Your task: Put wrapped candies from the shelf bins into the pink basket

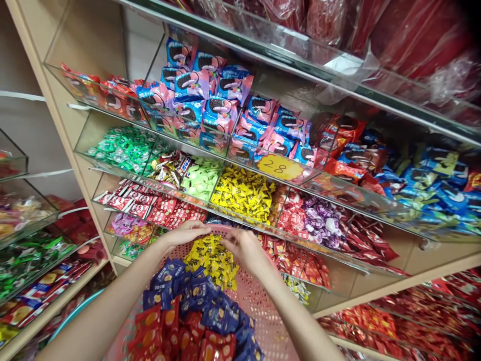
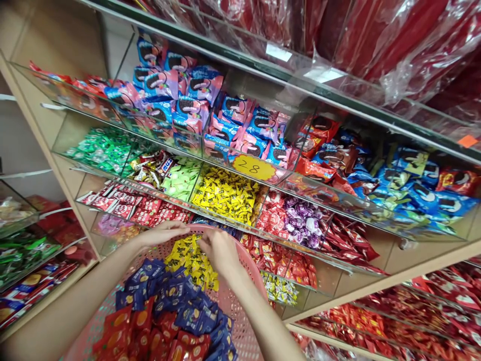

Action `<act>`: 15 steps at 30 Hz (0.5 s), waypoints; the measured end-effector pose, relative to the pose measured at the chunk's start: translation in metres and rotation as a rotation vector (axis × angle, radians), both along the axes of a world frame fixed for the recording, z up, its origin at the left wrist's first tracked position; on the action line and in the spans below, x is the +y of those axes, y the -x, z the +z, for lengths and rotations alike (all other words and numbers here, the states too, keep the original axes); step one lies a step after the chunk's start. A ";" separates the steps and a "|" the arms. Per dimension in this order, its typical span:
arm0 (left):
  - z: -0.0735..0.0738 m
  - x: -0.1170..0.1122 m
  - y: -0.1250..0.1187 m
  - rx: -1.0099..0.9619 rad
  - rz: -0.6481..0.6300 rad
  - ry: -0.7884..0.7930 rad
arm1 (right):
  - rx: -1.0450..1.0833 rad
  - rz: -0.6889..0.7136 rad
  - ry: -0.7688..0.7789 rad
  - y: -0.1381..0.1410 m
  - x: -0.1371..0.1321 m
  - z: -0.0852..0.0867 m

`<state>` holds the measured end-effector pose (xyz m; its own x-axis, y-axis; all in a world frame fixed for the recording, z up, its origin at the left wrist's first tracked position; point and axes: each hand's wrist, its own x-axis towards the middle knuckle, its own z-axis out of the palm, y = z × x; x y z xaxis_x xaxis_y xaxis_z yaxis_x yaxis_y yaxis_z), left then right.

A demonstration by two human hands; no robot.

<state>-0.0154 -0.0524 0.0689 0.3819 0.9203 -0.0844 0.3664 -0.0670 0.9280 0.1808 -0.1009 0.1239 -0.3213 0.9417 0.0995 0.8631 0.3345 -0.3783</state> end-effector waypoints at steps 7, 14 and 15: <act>0.000 0.000 0.000 -0.025 -0.016 0.024 | -0.112 -0.169 -0.290 -0.029 0.059 0.048; -0.005 0.004 0.002 0.025 0.005 0.027 | -0.380 -0.269 -0.233 -0.031 0.093 0.031; -0.005 0.004 0.002 0.023 0.003 0.024 | -0.394 -0.276 -0.243 -0.030 0.093 0.030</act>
